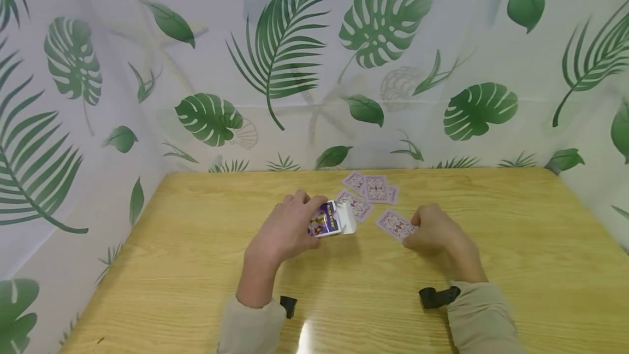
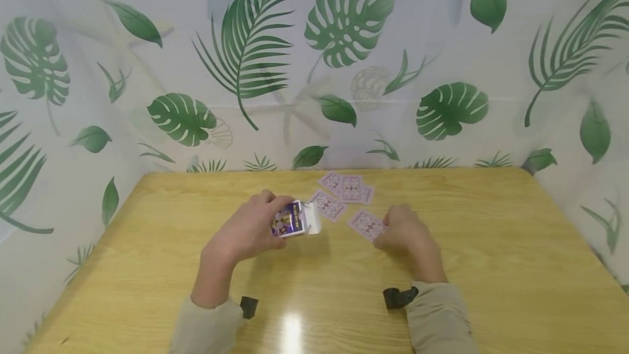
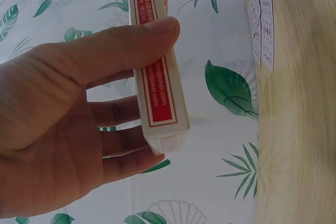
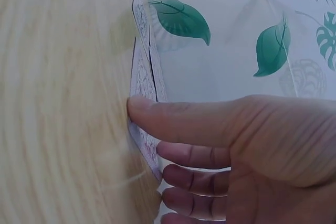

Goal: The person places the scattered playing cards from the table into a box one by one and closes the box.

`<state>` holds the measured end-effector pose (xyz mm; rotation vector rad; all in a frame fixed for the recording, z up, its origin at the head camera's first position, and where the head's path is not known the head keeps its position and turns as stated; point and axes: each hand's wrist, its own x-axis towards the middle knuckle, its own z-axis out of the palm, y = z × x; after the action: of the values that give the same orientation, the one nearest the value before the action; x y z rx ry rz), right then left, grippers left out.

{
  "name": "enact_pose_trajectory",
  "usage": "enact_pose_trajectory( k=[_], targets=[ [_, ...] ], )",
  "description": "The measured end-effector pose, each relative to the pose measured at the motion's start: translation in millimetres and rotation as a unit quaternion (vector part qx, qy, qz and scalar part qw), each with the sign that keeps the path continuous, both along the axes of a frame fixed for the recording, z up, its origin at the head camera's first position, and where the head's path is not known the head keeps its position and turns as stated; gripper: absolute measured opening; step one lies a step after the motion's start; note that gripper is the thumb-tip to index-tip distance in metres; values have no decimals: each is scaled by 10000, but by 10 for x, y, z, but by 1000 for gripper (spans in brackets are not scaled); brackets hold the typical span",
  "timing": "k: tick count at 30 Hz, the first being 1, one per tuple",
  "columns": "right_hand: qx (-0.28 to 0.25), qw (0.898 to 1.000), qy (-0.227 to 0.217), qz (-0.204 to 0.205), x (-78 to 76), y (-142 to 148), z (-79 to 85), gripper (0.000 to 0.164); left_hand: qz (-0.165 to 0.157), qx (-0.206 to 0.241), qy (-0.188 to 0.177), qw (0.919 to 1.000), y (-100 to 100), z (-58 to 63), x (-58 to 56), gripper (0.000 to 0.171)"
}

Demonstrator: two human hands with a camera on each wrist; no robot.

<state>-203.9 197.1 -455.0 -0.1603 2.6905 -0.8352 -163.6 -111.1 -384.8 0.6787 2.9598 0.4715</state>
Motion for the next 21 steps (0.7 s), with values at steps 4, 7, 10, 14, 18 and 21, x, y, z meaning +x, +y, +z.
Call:
enact_pose_trajectory(
  k=[4, 7, 10, 14, 18, 21],
  targets=[
    [-146, 9999, 84, 23, -13, 21, -27, 49, -19, 34, 22, 10000, 6, -13, -13, 76],
    [-403, 9991, 114, 97, -28, 21, -51, 51, 3, 49, -4, 10000, 5, -19, -18, 76],
    [-606, 9981, 79, 108, -32, -1, -68, 51, 42, 27, -32, 10000, 2, -23, -18, 76],
    [-788, 9964, 290, -92, -39, -35, -69, 44, 31, 2, 7, 10000, 6, -27, -25, 77],
    [-1088, 9923, 472, -367, -55, -67, -68, 35, 25, -9, -19, 10000, 12, -32, -22, 77],
    [-1387, 9870, 632, -503, -61, -70, -51, 33, 27, 6, -29, 10000, 17, -34, -18, 77]
  ],
)
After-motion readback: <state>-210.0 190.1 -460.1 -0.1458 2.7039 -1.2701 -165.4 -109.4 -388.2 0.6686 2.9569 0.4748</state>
